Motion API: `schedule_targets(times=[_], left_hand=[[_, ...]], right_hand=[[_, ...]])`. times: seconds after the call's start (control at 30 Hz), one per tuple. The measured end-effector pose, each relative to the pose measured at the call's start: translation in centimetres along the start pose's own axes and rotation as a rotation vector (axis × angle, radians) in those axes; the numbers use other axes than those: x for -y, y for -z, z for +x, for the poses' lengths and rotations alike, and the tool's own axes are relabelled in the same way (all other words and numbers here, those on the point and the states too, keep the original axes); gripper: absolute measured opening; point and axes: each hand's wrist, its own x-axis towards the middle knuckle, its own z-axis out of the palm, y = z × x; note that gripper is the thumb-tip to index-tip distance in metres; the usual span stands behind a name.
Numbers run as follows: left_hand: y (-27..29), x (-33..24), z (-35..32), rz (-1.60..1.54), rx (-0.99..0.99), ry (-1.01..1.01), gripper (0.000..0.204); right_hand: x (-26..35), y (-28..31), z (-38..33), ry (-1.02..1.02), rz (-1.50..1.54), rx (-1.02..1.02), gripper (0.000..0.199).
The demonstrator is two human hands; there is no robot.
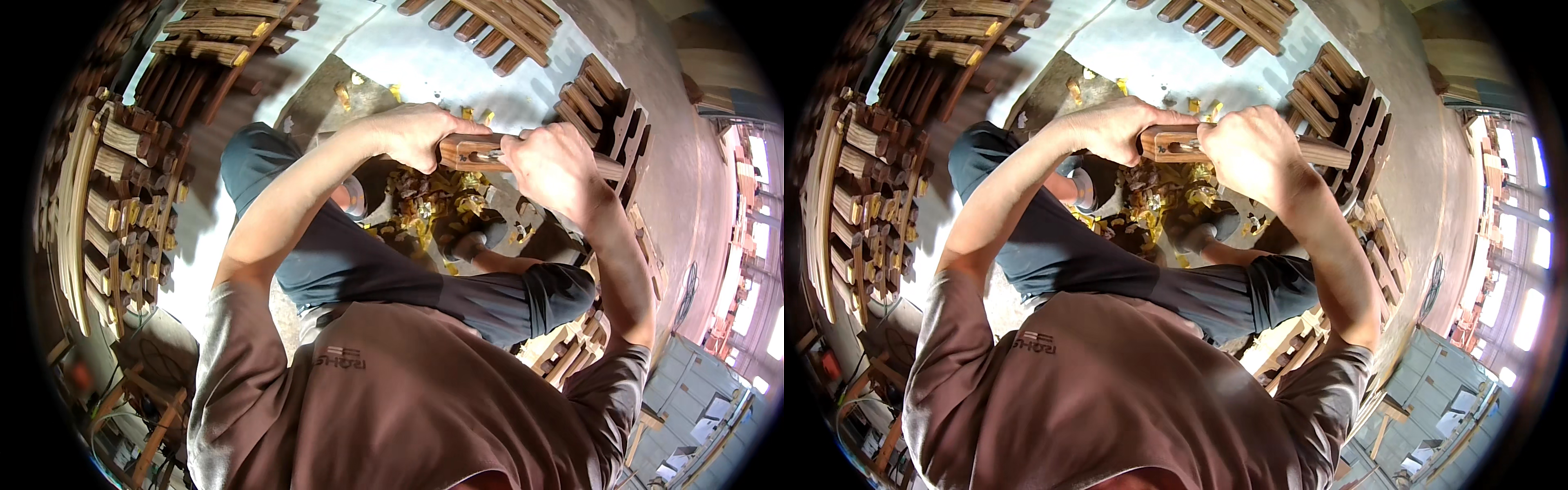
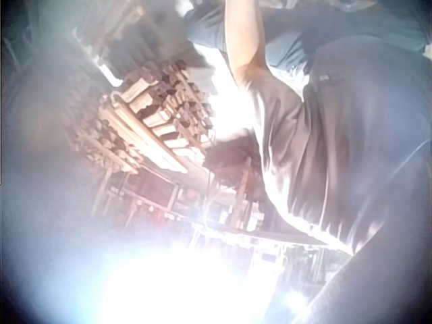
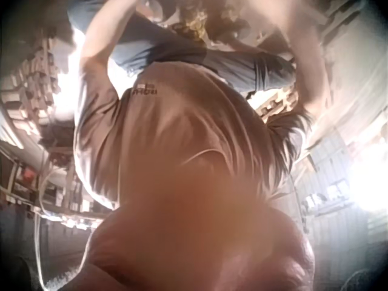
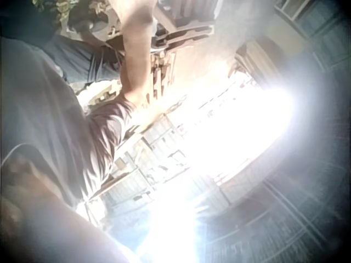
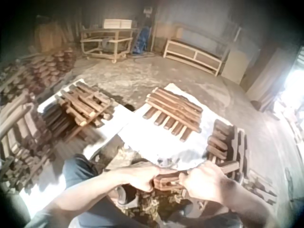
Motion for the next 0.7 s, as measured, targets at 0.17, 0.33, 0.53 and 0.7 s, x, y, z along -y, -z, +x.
schedule_targets(times=[0.17, 0.33, 0.53, 0.7], left_hand=[[0.5, 0.1, -0.1, 0.039, 0.015, -0.017, 0.095], [1.5, -0.2, 0.0, -0.014, 0.039, 0.131, 0.101], [2.4, -1.5, -0.2, 0.143, -0.052, 0.115, 0.097], [2.4, -1.9, -0.6, 0.206, -0.252, 0.073, 0.097]], right_hand=[[-2.1, -0.3, -3.5, 0.091, 0.694, -0.176, 0.01], [-0.3, -0.6, -4.5, -0.137, 0.468, -0.463, 0.008], [2.1, -5.3, -3.2, -0.208, 0.369, -0.666, 0.033], [3.8, -4.8, -2.6, -0.284, 0.315, -0.673, 0.046]])
